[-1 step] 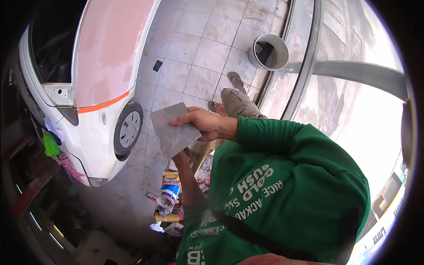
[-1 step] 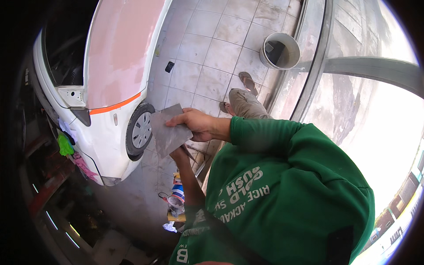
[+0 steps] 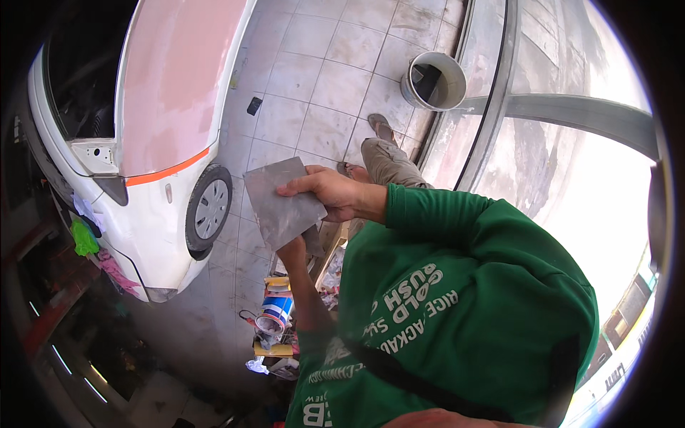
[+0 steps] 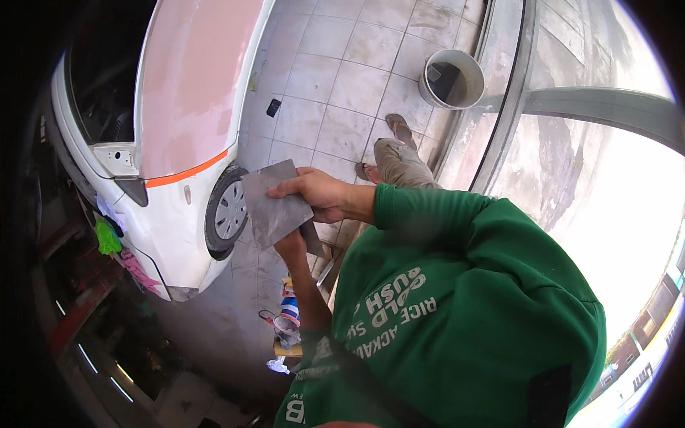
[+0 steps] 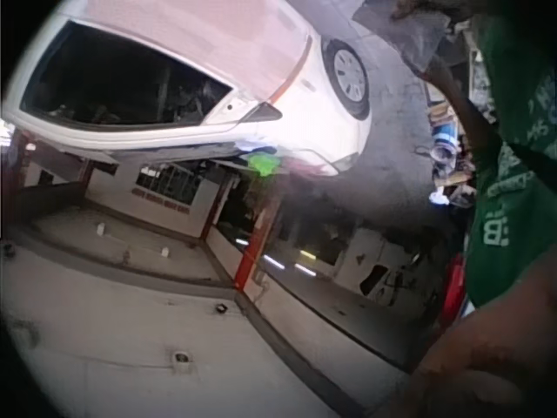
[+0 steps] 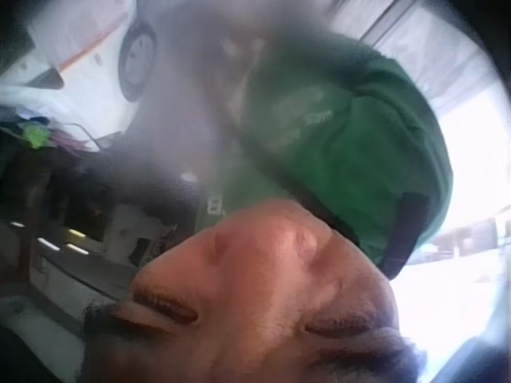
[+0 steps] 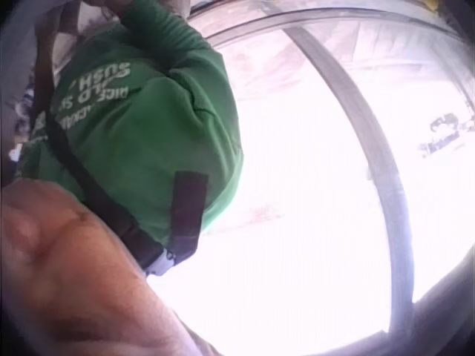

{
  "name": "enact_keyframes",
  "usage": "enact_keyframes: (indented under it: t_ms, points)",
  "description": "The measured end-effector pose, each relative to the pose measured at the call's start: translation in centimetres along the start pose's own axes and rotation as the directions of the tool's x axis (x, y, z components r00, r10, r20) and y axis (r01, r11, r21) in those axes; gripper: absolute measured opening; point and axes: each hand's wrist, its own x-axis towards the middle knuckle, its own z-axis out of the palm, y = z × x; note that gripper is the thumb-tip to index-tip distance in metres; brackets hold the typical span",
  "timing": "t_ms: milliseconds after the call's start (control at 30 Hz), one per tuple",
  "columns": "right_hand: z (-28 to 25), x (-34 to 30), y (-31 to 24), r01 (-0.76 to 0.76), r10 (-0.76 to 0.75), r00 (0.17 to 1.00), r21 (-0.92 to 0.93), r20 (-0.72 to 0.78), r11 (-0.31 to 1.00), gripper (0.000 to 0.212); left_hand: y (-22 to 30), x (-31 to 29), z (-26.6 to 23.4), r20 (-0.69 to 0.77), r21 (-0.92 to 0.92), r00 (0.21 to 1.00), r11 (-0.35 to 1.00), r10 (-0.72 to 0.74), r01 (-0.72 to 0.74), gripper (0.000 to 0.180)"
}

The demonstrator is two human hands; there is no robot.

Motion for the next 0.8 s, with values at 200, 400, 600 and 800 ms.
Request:
enact_keyframes:
  t_ms: [200, 400, 600, 800]
  points:
    - [-3.1, -2.6, -5.7, 0.114, -0.134, 0.989, -0.266, -0.056, 0.957, 0.043, 5.1, 3.2, 1.7, -0.274, -0.571, 0.954, 0.819, -0.124, -0.058, 0.059]
    - [-3.3, -5.6, -11.3, 0.09, -0.106, 0.993, -0.243, -0.053, 0.966, 0.041, 14.0, 4.2, 9.6, -0.055, -0.675, 0.963, 0.701, 0.264, -0.231, 0.08]
    - [-3.8, -7.2, -16.4, 0.412, -0.481, 0.875, -0.453, -0.045, 0.791, 0.028, 16.1, 2.5, 19.4, 0.235, -0.501, 0.912, 0.846, 0.337, -0.184, 0.035]
    - [-4.7, -9.4, -20.0, 0.388, -0.537, 0.842, -0.65, -0.036, 0.653, 0.023, 20.7, 3.8, 18.8, 0.619, -0.095, 0.734, 0.954, 0.279, -0.283, 0.024]
